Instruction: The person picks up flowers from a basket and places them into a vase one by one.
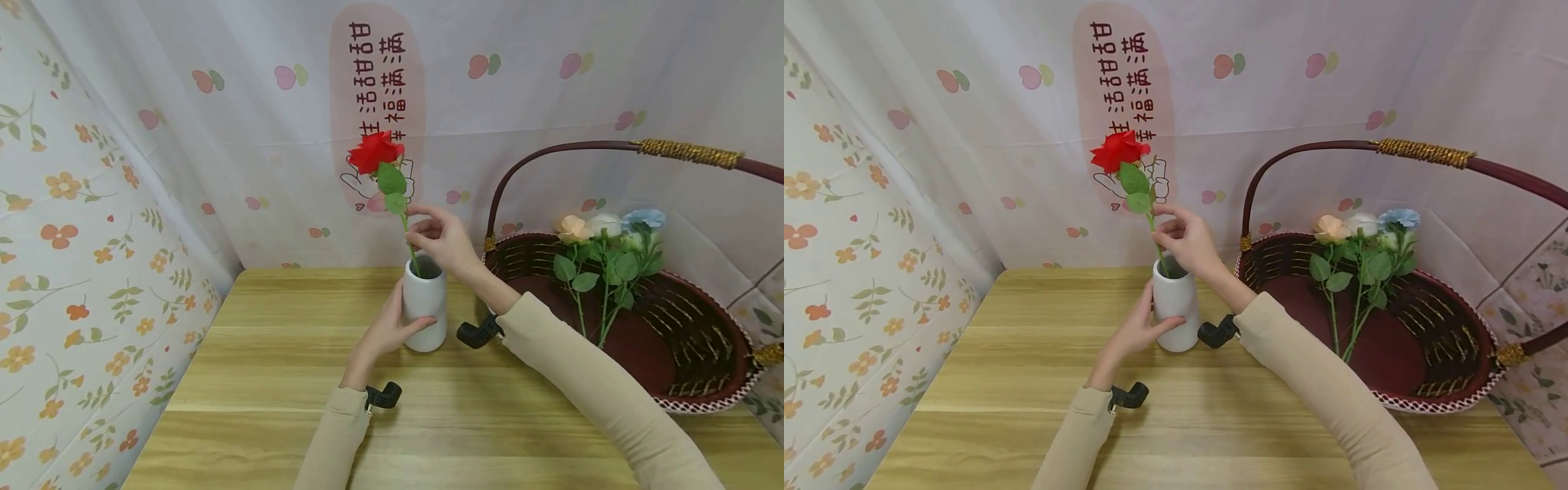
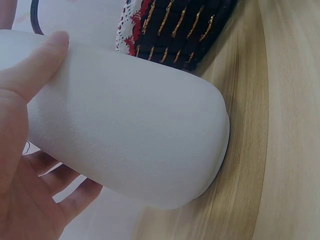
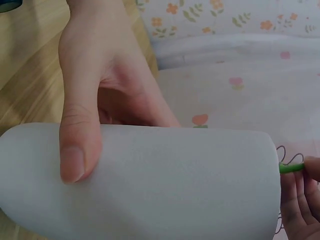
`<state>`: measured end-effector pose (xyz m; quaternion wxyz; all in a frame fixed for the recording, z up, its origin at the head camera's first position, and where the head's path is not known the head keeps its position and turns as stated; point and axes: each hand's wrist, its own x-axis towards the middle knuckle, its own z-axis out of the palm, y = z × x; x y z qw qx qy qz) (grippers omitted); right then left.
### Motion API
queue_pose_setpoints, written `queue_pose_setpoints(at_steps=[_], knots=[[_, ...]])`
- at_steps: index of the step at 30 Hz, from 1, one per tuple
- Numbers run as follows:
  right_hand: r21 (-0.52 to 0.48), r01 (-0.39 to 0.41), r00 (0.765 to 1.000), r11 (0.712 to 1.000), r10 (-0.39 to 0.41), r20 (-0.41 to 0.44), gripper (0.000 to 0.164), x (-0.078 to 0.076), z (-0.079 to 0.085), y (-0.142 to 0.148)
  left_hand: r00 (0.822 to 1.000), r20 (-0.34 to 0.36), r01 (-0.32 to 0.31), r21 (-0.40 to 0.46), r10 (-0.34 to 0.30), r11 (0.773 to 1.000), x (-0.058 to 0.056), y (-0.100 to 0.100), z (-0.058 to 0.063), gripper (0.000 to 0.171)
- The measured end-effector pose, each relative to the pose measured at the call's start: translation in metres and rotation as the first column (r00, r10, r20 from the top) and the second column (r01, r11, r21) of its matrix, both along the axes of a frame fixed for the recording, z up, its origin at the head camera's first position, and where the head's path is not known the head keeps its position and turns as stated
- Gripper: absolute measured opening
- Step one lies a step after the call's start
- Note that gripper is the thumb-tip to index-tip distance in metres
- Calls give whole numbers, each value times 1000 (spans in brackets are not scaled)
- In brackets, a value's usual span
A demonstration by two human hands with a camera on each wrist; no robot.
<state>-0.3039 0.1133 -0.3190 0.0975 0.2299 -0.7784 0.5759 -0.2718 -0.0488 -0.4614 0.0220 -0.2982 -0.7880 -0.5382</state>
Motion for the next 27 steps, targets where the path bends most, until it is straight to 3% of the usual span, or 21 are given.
queue_pose_setpoints(at_steps=[14,20,22,27], knots=[[88,16,998,996,-11,-63,37,2,-8,6,999,43,-27,-6,27,1000,2,3,0,97],[132,7,988,991,14,-154,37,3,-14,6,999,49,-5,3,5,1000,21,2,29,92],[147,7,984,989,19,-175,36,5,-16,5,999,47,-1,6,0,1000,20,1,27,92],[180,26,982,983,9,-190,37,8,-17,4,999,37,-4,0,4,1000,2,0,2,95]])
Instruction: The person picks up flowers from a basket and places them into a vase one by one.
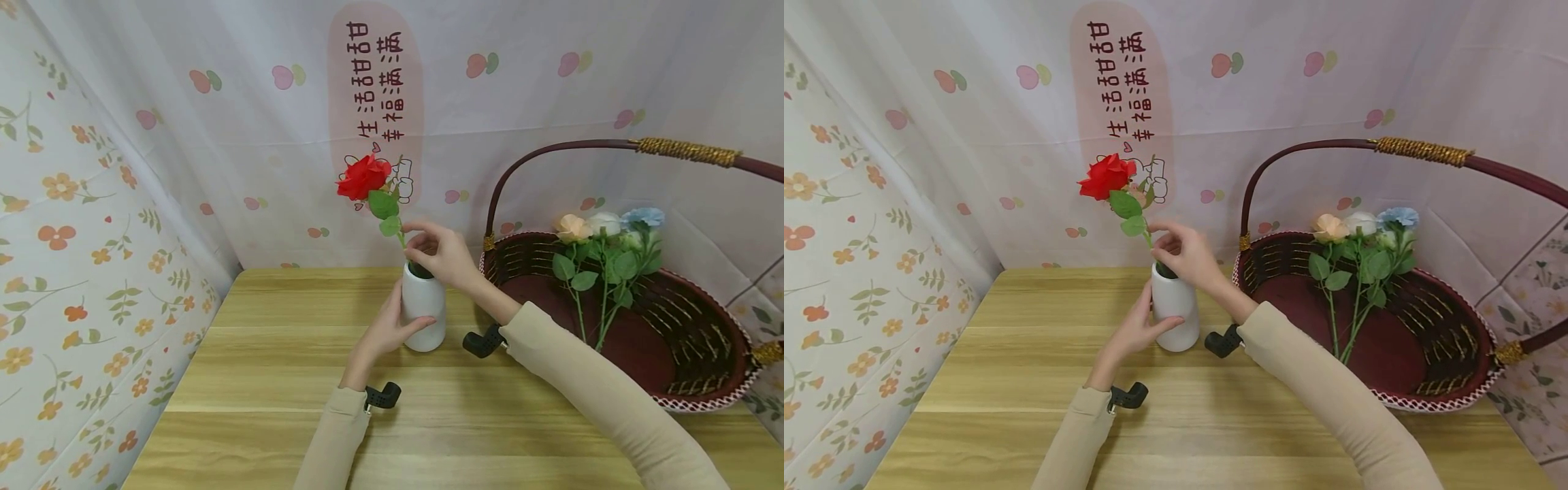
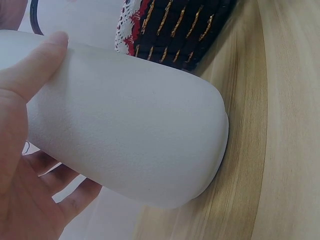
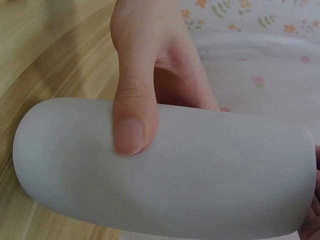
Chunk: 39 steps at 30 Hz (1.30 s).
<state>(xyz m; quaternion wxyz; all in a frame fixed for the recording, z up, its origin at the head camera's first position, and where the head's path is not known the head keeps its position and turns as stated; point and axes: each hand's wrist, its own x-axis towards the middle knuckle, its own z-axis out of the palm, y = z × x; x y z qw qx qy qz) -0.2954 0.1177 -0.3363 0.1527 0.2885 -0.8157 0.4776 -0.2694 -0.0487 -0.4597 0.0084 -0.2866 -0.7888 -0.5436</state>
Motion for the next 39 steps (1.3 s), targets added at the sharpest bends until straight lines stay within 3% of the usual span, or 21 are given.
queue_pose_setpoints(at_steps=[27,39], knots=[[61,42,999,997,-41,-31,29,2,-9,3,1000,-6,-8,3,8,1000,0,-1,-1,94],[68,70,997,995,-69,-24,15,3,-6,1,1000,9,-13,-26,13,1000,0,-1,-1,93]])
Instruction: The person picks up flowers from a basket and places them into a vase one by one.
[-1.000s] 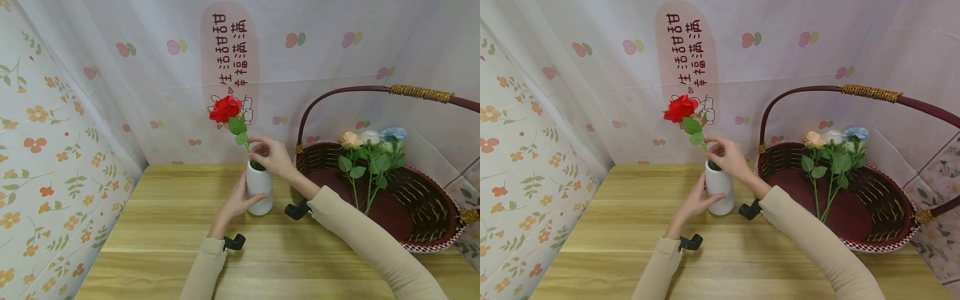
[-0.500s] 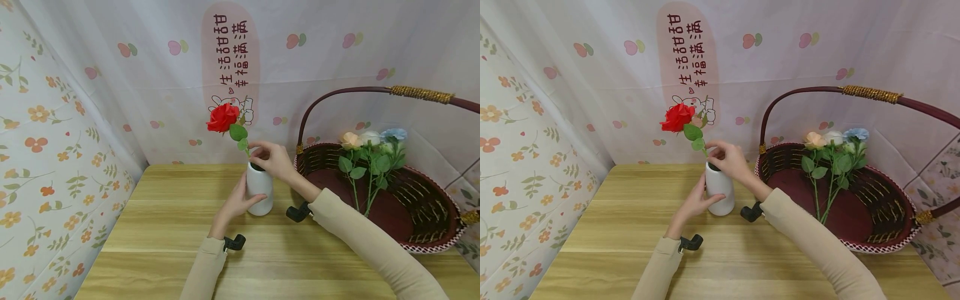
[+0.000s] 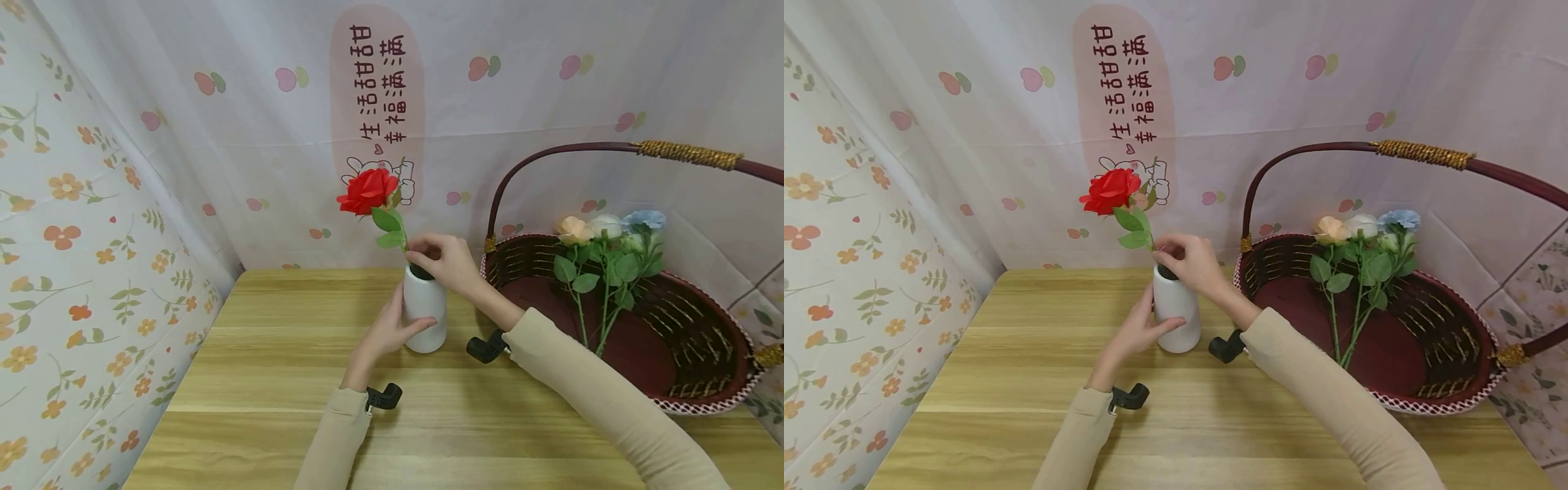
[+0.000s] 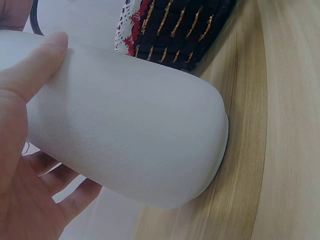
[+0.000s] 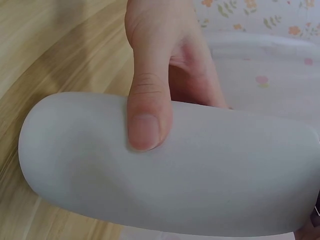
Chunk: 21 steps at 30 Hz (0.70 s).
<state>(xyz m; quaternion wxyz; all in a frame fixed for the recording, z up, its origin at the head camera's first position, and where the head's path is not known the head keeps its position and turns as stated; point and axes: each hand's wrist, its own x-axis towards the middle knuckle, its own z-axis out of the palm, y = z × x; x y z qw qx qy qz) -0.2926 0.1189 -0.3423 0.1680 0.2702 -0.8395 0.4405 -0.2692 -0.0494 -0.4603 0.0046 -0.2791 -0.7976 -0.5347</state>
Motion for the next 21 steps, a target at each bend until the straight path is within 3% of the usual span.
queue_pose_setpoints(at_steps=[14,21], knots=[[77,1,999,997,-5,52,12,-1,6,6,1000,-18,-18,-17,18,1000,0,0,0,95],[19,-29,995,999,27,95,10,-7,0,11,1000,-8,-6,7,7,1000,3,1,4,92]])
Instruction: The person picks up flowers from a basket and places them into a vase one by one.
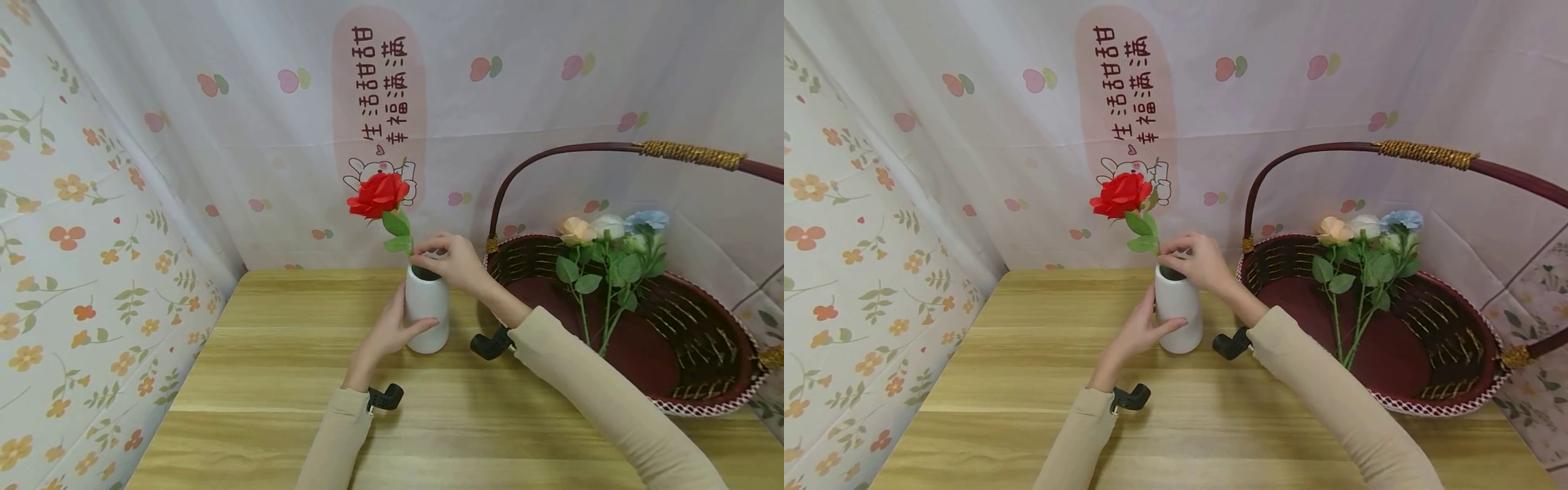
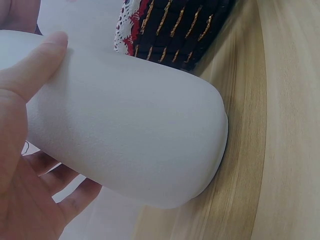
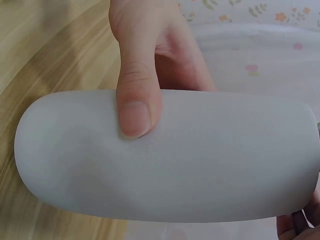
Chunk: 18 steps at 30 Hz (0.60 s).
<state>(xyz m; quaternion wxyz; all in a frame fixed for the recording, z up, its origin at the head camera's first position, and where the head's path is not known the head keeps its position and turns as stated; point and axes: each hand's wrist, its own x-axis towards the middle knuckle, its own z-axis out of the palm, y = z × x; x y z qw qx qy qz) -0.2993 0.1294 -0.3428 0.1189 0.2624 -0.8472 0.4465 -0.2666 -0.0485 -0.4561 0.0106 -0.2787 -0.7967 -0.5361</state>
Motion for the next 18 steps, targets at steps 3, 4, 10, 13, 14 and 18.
queue_pose_setpoints(at_steps=[3,4,10,13,14,18], knots=[[-25,-8,1000,1000,9,20,12,-1,-3,1,1000,0,-6,-5,6,1000,0,1,0,92],[-30,-10,1000,999,11,24,12,-2,-3,2,1000,-7,-11,-9,11,1000,-3,0,-5,93],[-47,-22,998,999,24,52,14,-2,-4,3,1000,-21,-17,-9,17,1000,-3,0,-6,94],[-60,-20,996,998,25,83,15,-1,-3,5,1000,-25,-17,-7,17,1000,-3,0,-7,94],[-64,-19,995,998,25,95,16,0,-2,6,1000,-27,-17,-6,17,1000,-4,0,-7,95],[-77,-11,991,997,21,129,19,3,1,9,1000,-24,-19,-7,19,1000,-4,0,-8,95]])
